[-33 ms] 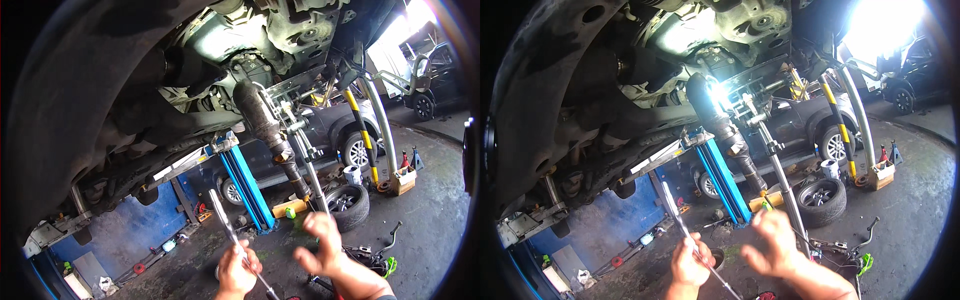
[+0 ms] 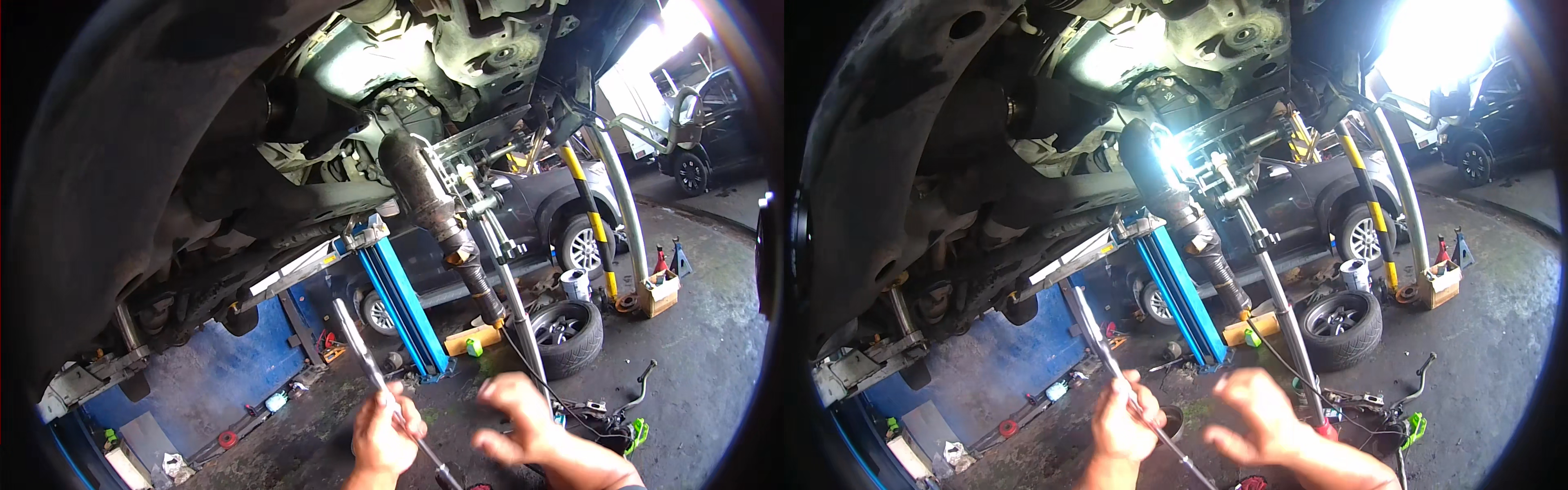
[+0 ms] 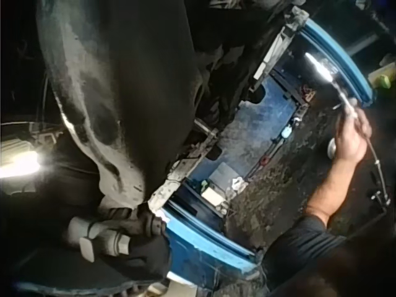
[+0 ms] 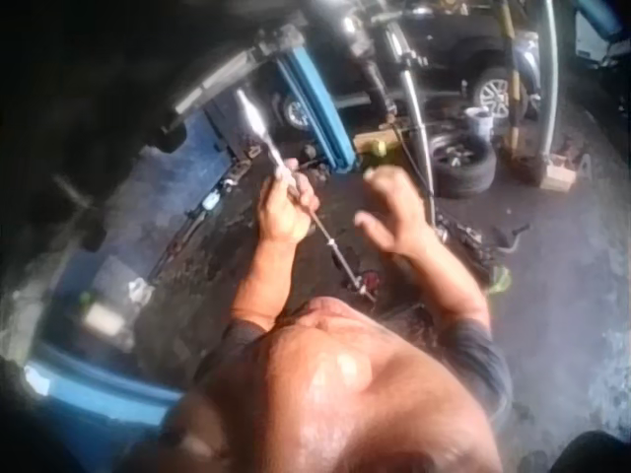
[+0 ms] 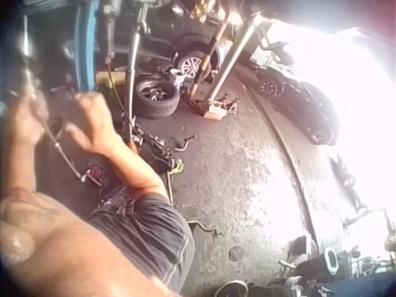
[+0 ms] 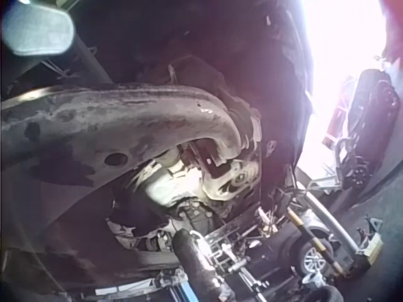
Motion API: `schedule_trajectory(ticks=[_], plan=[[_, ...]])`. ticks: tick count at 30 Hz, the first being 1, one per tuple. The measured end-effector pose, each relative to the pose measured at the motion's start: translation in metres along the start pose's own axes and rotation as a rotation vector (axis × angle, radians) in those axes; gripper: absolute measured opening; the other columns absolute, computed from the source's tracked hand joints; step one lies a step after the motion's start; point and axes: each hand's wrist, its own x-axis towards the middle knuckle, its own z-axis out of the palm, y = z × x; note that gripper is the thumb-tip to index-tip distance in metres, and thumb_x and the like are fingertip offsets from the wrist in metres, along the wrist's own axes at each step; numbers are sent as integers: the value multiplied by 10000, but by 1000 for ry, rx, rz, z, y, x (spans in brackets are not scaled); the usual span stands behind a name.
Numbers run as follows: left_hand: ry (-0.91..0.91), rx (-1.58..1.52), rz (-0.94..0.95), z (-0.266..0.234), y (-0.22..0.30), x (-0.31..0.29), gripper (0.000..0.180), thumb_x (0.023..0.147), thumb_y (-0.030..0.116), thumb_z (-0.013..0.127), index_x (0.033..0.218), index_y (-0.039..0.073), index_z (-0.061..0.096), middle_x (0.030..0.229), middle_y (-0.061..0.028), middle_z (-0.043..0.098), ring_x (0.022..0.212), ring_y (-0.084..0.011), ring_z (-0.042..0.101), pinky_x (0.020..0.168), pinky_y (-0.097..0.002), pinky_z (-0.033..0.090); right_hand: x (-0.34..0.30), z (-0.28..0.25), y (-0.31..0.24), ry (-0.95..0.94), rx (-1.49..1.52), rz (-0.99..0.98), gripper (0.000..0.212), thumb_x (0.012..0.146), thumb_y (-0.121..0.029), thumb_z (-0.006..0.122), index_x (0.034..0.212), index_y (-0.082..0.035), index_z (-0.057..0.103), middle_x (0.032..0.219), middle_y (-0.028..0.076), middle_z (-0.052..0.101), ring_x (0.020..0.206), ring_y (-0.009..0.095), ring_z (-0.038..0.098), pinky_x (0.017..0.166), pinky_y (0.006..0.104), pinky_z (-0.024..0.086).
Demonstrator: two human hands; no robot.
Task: The person works under a lifted vehicle, using a torque wrench and a portable work light to tighten bolts on the suspension components. The person adjusts the light position and continues tightening fasteners on the undercarriage throughout the clip.
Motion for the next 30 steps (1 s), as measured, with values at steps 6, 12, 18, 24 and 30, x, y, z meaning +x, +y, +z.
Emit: schedule_trajectory(ticks=[6, 12, 18, 24, 30], plan=[[-98, -33, 69, 83, 41, 63, 289, 1002, 366, 500, 1172, 157, 605, 800, -43, 628, 624, -161, 571, 528, -335, 435, -60, 26, -23, -278, 467, 310, 761, 782, -322, 804, 1350, 45, 456, 1222, 228, 587, 1101, 340, 597, 934, 418, 483], [-126, 21, 146, 156, 72, 111, 242, 988, 345, 546, 1118, 146, 591, 806, -21, 602, 625, -141, 550, 530, -301, 436, -55, 19, -13, -91, 715, 292, 1017, 761, -227, 849, 1529, -52, 206, 1207, 174, 634, 1088, 258, 637, 851, 354, 523], [-126, 119, 224, 206, 84, 150, 213, 968, 260, 573, 1125, 115, 570, 834, -28, 602, 727, -147, 575, 612, -311, 464, -27, 21, -4, 375, 507, 108, 675, 822, -10, 675, 1440, 0, 402, 753, 78, 656, 655, 151, 646, 602, 292, 525], [-310, 669, 274, 204, 83, 156, 323, 986, 171, 555, 1281, 41, 534, 936, -38, 633, 803, -90, 577, 644, -248, 490, 41, -3, -5, 583, 865, 214, 554, 871, -21, 614, 1389, 67, 438, 732, 56, 598, 593, 97, 547, 547, 259, 474], [-299, 919, 407, 162, 70, 128, 477, 957, 174, 613, 1374, 5, 453, 1156, -62, 606, 937, -105, 588, 777, -245, 491, 107, -25, 14, 580, 1122, 351, 561, 862, -72, 653, 1380, 21, 460, 700, 49, 550, 528, 135, 528, 486, 305, 472]])
